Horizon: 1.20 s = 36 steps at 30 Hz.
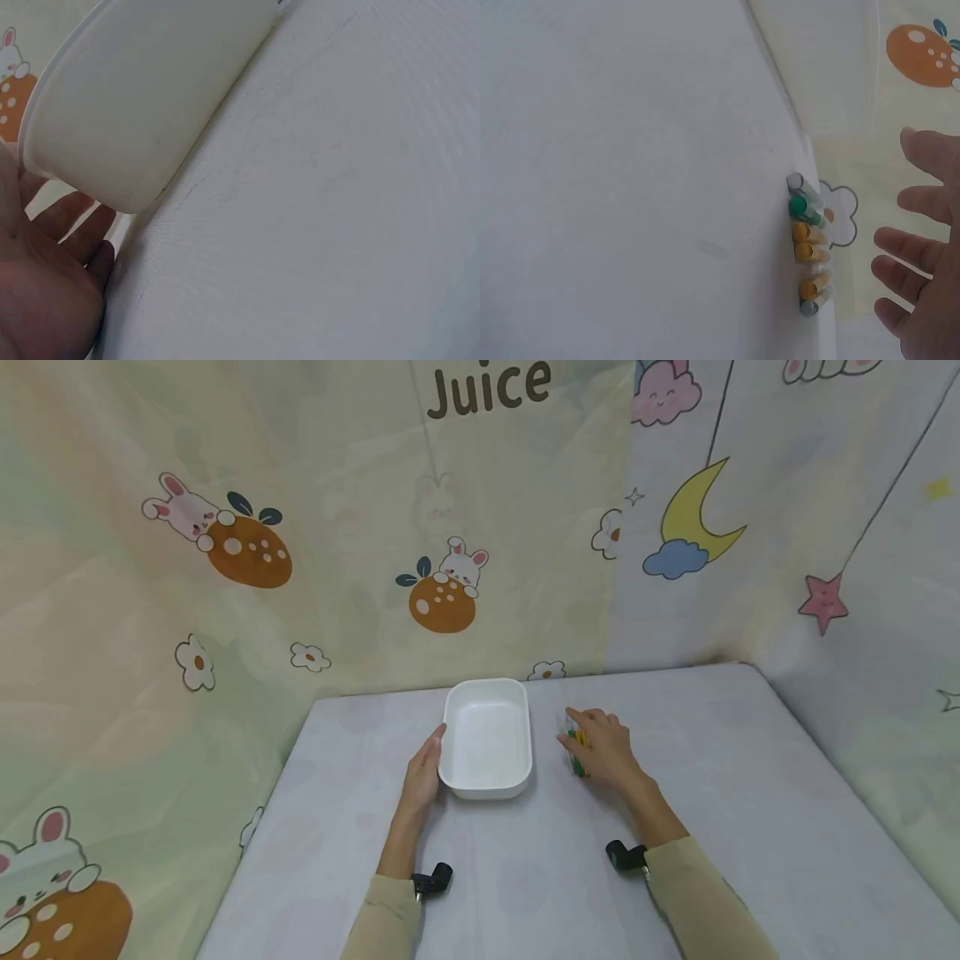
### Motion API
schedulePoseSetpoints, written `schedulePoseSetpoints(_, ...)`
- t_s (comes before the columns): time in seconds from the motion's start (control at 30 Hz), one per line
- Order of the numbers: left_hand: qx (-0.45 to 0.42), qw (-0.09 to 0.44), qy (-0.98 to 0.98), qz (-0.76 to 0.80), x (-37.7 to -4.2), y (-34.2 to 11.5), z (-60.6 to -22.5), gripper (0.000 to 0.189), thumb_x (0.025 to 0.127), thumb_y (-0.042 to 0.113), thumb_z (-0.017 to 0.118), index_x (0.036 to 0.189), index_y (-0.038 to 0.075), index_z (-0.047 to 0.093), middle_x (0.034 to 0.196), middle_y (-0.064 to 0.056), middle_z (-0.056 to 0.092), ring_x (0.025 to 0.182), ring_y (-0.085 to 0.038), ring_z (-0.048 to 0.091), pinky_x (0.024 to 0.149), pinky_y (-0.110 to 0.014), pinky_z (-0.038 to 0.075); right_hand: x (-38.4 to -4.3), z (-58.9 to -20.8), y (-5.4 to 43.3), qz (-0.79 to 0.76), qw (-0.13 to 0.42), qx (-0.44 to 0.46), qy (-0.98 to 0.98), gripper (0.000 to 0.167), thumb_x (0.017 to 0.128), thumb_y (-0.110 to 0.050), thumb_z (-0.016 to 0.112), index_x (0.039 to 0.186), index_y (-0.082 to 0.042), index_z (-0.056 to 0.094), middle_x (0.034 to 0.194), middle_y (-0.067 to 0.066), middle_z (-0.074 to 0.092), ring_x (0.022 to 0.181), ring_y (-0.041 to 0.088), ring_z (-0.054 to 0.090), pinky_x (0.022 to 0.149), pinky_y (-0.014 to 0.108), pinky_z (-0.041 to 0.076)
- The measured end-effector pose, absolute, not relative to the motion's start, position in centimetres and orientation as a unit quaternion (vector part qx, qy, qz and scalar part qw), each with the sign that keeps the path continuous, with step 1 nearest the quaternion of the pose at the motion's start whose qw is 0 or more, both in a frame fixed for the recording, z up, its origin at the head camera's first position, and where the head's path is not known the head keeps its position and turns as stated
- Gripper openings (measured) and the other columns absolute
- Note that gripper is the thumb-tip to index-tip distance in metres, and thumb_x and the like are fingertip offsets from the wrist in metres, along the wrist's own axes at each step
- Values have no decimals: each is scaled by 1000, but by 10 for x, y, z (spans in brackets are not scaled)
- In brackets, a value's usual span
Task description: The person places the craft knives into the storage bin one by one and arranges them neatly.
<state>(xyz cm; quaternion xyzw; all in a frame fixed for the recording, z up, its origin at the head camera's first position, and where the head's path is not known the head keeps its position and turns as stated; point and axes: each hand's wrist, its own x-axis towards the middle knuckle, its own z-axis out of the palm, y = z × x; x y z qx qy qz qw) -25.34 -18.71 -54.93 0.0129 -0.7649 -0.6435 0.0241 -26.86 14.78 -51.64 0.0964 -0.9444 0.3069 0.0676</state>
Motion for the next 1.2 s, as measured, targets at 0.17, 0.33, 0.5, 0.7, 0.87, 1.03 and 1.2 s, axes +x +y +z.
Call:
schedulePoseSetpoints(0.17, 21, 29, -758, -651, -255, -186, -550, 45, 110, 47, 45, 152, 34, 52, 163, 13, 44, 157, -14, 32, 131, -44, 24, -274, -515, 144, 309, 64, 102, -943, 56, 103, -39, 64, 150, -10, 55, 143, 24, 58, 131, 46, 50, 108, 71, 34)
schedulePoseSetpoints(0.33, 26, 28, -752, -658, -255, -185, -550, 40, 109, 38, 51, 149, 37, 55, 161, 12, 47, 155, -15, 37, 128, -45, 30, -279, -515, 140, 298, 61, 103, -947, 52, 103, -37, 64, 148, -10, 57, 141, 23, 60, 131, 46, 52, 107, 71, 35)
schedulePoseSetpoints(0.5, 6, 23, -747, -664, -255, -185, -549, 43, 110, 33, 49, 153, 34, 51, 164, 11, 42, 157, -16, 32, 130, -46, 25, -283, -518, 138, 292, 51, 99, -950, 50, 103, -36, 64, 146, -11, 60, 141, 23, 60, 130, 46, 53, 105, 69, 37)
schedulePoseSetpoints(0.7, -12, 14, -760, -649, -255, -185, -553, 45, 112, 34, 42, 158, 35, 44, 169, 11, 33, 159, -12, 24, 132, -45, 18, -286, -521, 136, 283, 50, 101, -953, 46, 102, -31, 67, 142, -10, 63, 139, 22, 62, 127, 43, 55, 102, 66, 39)
schedulePoseSetpoints(0.87, -22, 16, -760, -650, -255, -185, -554, 46, 113, 34, 41, 159, 33, 43, 171, 6, 31, 160, -14, 23, 132, -46, 17, -287, -518, 133, 273, 48, 105, -955, 41, 101, -27, 69, 137, -9, 67, 134, 21, 66, 123, 43, 58, 100, 67, 40)
schedulePoseSetpoints(1.03, -21, 18, -764, -644, -255, -185, -554, 46, 112, 36, 41, 158, 35, 43, 171, 6, 31, 160, -13, 24, 132, -45, 18, -291, -523, 130, 248, 42, 113, -961, 37, 100, -25, 70, 133, -10, 70, 127, 19, 69, 119, 41, 62, 101, 66, 40)
schedulePoseSetpoints(1.2, -11, 16, -770, -638, -253, -185, -553, 44, 112, 37, 41, 157, 38, 44, 170, 8, 33, 158, -10, 26, 132, -44, 19, -292, -528, 127, 214, 34, 114, -970, 35, 96, -22, 73, 128, -10, 74, 121, 17, 71, 117, 40, 64, 102, 68, 41)
